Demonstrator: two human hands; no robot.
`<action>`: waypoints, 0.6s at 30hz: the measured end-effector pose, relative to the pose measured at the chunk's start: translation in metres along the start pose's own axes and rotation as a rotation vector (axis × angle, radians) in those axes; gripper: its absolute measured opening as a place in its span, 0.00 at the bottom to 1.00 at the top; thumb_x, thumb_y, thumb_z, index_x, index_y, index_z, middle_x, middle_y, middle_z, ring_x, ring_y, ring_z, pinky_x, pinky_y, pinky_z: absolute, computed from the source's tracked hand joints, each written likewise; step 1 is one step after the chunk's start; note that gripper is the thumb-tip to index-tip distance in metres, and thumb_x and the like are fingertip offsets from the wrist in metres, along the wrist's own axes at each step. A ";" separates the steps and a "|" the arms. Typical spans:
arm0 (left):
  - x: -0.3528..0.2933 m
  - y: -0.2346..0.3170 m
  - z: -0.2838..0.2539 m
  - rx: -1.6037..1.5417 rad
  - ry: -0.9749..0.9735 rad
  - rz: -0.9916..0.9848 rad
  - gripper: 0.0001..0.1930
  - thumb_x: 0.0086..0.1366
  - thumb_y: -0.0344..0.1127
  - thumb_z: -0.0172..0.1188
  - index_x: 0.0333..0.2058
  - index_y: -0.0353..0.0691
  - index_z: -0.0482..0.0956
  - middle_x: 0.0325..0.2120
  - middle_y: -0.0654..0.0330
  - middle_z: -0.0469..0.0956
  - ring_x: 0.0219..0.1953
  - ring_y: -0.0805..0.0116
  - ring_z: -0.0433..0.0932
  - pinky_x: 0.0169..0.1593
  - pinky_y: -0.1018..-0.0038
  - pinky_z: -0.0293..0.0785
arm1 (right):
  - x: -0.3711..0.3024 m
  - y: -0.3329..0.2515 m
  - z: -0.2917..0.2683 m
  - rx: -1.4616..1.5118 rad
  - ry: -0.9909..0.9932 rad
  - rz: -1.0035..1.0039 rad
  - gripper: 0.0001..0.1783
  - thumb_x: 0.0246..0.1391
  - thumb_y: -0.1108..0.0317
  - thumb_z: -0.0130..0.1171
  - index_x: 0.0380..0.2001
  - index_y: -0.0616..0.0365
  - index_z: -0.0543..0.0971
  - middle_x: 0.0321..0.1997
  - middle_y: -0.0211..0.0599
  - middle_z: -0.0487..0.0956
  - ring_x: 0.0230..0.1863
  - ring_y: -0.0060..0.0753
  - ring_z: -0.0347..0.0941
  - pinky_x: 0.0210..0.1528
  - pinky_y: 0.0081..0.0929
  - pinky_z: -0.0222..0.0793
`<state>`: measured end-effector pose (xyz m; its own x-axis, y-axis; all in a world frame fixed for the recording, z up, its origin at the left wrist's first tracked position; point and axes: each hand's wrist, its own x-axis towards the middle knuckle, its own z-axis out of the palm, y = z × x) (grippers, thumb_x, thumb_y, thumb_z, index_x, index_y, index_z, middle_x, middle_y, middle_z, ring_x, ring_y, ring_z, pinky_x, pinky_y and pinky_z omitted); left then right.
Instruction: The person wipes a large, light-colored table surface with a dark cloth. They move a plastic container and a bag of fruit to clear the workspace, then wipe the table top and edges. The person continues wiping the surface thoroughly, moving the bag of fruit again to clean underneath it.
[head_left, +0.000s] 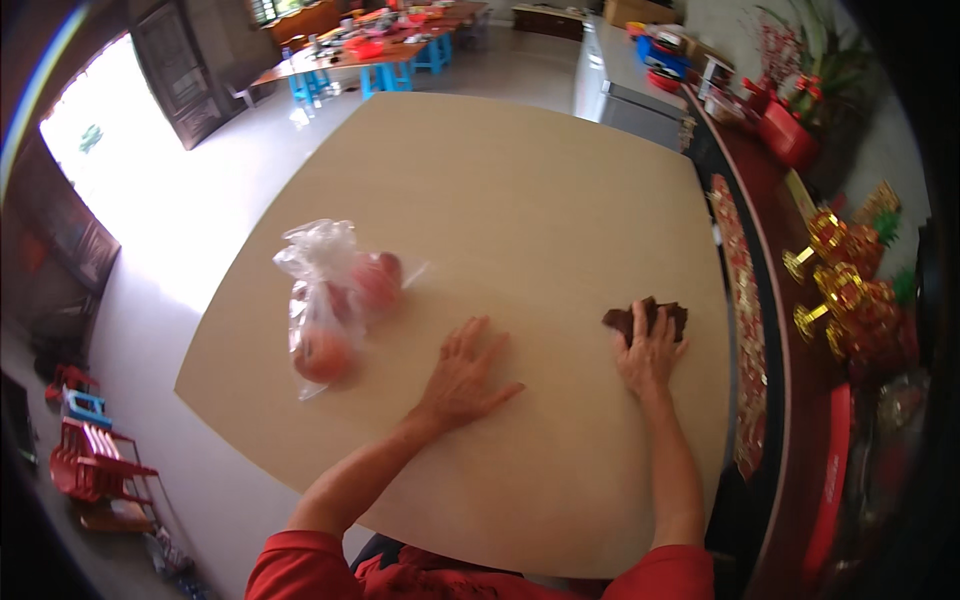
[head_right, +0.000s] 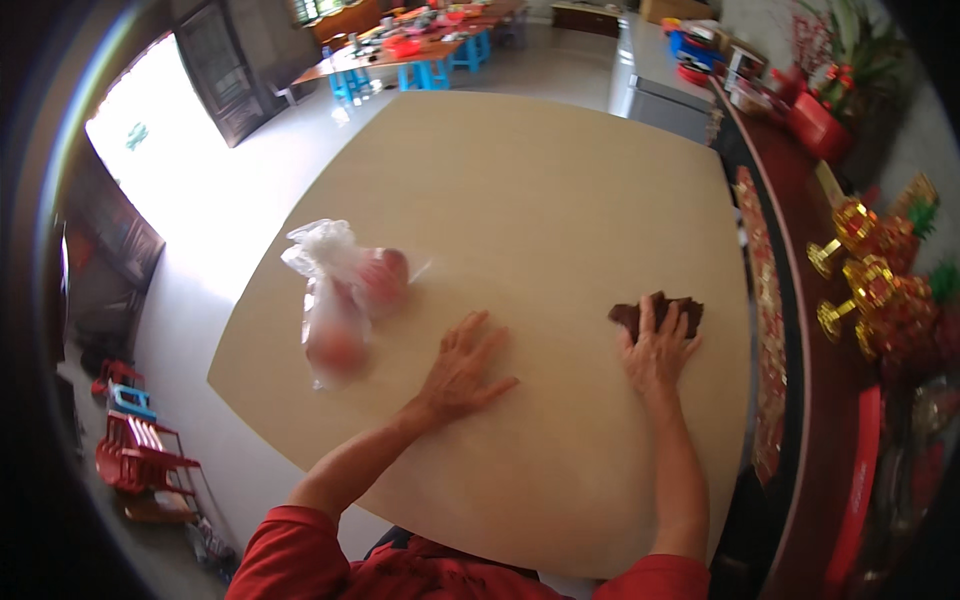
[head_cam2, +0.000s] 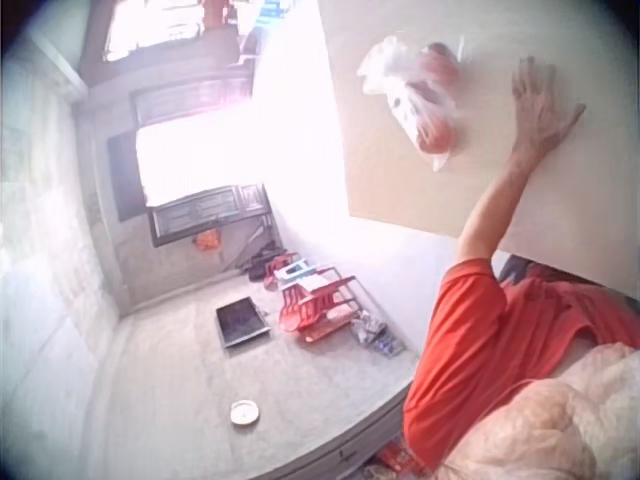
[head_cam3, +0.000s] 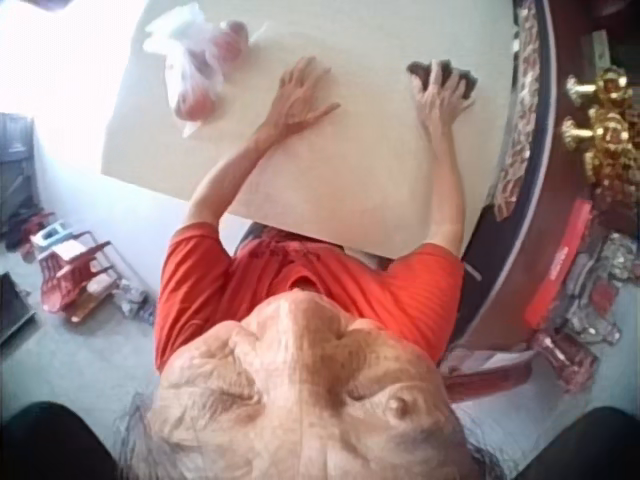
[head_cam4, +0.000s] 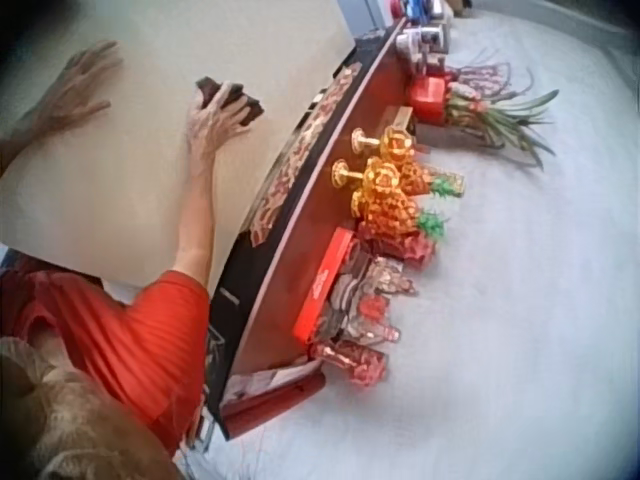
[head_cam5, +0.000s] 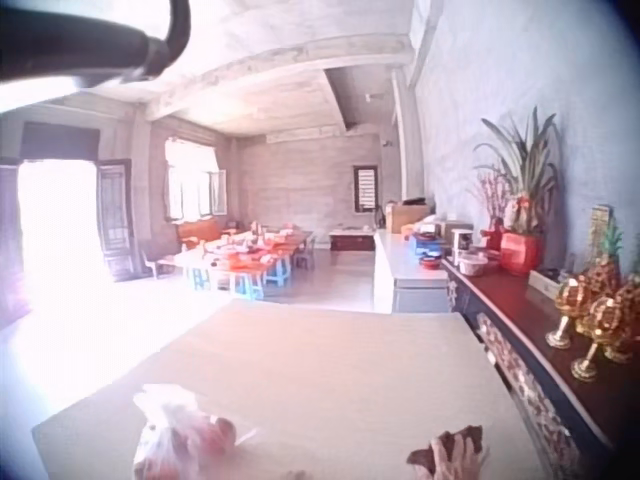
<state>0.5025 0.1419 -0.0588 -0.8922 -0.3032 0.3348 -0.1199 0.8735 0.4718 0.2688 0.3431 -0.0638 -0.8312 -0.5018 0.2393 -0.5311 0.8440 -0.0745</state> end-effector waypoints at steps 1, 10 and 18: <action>0.000 0.000 0.000 0.002 0.000 -0.008 0.36 0.58 0.57 0.63 0.59 0.40 0.68 0.63 0.40 0.54 0.66 0.41 0.52 0.67 0.49 0.50 | -0.020 0.008 -0.003 0.001 0.006 -0.039 0.38 0.52 0.47 0.59 0.66 0.37 0.62 0.70 0.58 0.57 0.69 0.64 0.51 0.63 0.77 0.38; 0.001 0.006 -0.004 0.080 -0.043 0.053 0.35 0.56 0.54 0.64 0.58 0.42 0.69 0.63 0.41 0.55 0.65 0.42 0.54 0.67 0.49 0.48 | -0.149 0.013 -0.048 0.155 -0.030 -0.244 0.37 0.47 0.50 0.64 0.63 0.36 0.68 0.70 0.56 0.55 0.70 0.67 0.48 0.62 0.78 0.41; 0.006 0.012 -0.003 0.100 -0.078 0.051 0.34 0.55 0.50 0.66 0.57 0.41 0.70 0.62 0.44 0.57 0.65 0.44 0.55 0.67 0.49 0.47 | -0.012 0.093 -0.008 -0.033 0.246 -0.025 0.33 0.51 0.46 0.60 0.59 0.44 0.71 0.59 0.63 0.67 0.61 0.66 0.62 0.63 0.68 0.50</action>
<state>0.4970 0.1498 -0.0487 -0.9288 -0.2302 0.2903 -0.1127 0.9220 0.3704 0.2308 0.4292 -0.0658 -0.7506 -0.4652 0.4692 -0.5422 0.8395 -0.0351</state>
